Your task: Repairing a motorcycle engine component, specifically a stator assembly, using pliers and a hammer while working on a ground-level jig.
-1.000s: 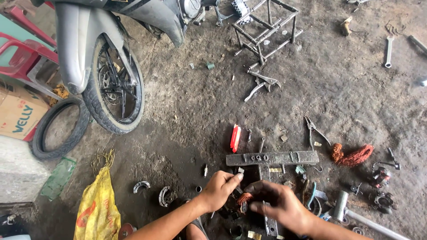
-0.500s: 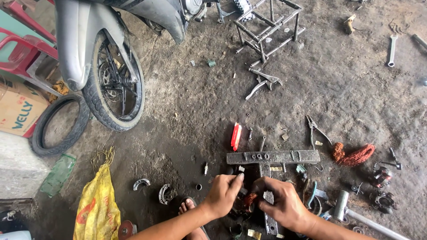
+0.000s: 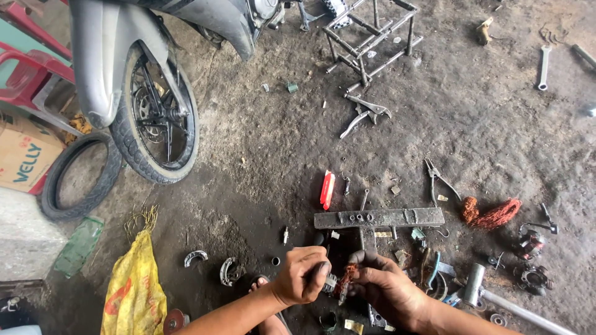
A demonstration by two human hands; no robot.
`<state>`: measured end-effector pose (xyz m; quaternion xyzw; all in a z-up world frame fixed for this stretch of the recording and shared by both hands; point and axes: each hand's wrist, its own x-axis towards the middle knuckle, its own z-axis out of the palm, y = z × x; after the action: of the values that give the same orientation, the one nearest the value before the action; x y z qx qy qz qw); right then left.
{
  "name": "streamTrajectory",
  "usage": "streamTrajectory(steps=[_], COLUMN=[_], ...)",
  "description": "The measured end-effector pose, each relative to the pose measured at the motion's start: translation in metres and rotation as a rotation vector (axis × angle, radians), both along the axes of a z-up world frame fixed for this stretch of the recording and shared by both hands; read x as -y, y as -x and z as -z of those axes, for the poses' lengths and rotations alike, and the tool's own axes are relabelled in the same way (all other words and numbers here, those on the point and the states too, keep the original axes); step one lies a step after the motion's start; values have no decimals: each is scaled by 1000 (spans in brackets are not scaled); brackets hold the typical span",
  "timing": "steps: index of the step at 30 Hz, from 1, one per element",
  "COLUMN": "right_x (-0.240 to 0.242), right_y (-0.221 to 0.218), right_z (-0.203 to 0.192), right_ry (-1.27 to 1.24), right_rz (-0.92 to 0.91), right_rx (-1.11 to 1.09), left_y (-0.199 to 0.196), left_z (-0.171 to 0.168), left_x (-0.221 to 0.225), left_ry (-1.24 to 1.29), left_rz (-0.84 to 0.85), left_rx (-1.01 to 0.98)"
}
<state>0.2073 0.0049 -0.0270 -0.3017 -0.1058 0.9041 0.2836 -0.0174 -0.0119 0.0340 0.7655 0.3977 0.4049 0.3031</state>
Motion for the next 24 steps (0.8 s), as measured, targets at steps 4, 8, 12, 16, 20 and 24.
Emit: streamTrajectory(steps=[4, 8, 12, 16, 20, 24], right_x=[-4, -19, -18, -14, -13, -10], right_y=[-5, -18, -15, -16, -15, -13], right_z=[-4, -32, -43, -24, -26, -23], right_ry=[-187, -1140, -1473, -1496, -1494, -1492], right_rz=[-103, -250, -172, -99, -102, -62], right_rx=[17, 181, 392, 356, 416, 433], left_y=[4, 1, -10, -17, -19, -20], left_z=[2, -18, -31, -40, -45, -47], left_x=[-5, -13, -15, -13, -14, -15], left_ry=[-37, 33, 157, 255, 342, 459], left_rz=[-21, 33, 33, -17, -60, -77], left_rx=[-66, -218, -221, -253, -255, -239])
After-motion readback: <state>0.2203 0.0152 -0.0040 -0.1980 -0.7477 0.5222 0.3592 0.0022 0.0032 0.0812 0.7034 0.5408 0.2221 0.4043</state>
